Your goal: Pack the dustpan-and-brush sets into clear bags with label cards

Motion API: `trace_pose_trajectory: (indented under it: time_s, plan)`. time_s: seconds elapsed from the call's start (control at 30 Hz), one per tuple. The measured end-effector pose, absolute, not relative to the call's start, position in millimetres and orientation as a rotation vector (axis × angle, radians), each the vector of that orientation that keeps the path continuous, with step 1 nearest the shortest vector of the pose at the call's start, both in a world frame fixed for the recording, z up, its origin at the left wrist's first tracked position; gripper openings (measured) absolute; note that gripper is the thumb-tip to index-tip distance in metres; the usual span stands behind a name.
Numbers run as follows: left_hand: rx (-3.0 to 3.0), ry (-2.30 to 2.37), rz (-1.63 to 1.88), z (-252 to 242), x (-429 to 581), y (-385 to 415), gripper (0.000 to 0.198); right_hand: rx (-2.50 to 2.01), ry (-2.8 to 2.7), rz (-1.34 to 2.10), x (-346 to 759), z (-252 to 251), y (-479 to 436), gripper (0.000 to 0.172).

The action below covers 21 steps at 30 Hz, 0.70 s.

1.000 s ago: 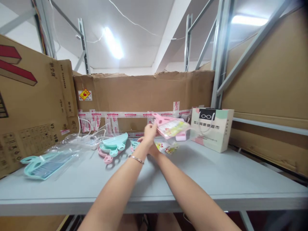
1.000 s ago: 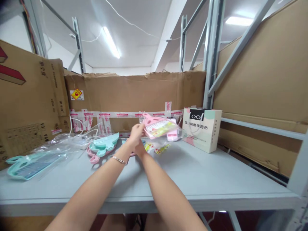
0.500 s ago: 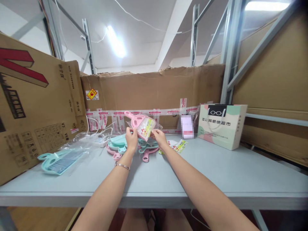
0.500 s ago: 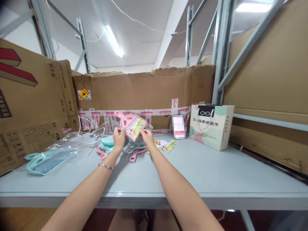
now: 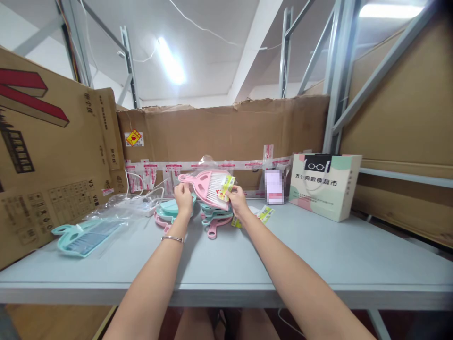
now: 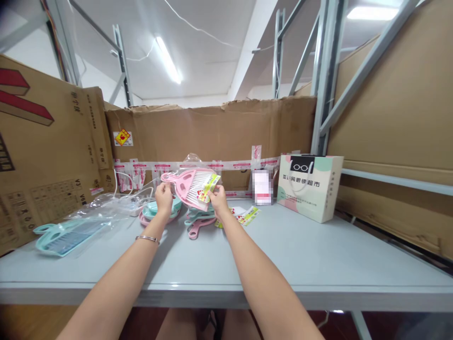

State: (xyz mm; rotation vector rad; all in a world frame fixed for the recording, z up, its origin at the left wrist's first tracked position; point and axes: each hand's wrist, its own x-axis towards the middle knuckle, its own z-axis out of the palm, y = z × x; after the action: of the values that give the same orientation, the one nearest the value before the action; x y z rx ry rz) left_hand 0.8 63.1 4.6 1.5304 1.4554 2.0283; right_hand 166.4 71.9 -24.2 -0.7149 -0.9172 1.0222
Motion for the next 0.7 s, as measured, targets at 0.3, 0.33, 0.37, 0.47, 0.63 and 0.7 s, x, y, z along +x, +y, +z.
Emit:
trace_pose_trajectory:
  time_s: [0.3,0.33,0.37,0.47,0.63,0.7]
  plan:
    - [1.209,1.164,1.836,26.1,-22.7,54.5,0.040,-0.622,-1.101,1.105,174.5,-15.7,63.3,0.034]
    - [1.171,1.174,1.841,29.6,-28.2,53.3,0.044,-0.614,-1.093,1.113,178.7,-15.0,63.2,0.033]
    - [1.133,1.196,1.850,32.6,-34.4,52.2,0.046,-0.605,-1.099,1.126,182.9,-14.2,62.6,0.032]
    - [1.144,1.264,1.750,35.5,-51.0,48.7,0.051,-0.590,-1.210,1.216,191.6,-12.6,57.4,0.029]
    - [1.480,1.271,1.267,24.8,-51.9,46.5,0.043,-0.578,-1.367,1.306,188.3,-12.0,49.1,0.028]
    - [1.412,1.391,1.468,22.2,-52.5,49.9,0.035,-0.553,-1.319,1.246,188.9,-11.7,51.7,0.029]
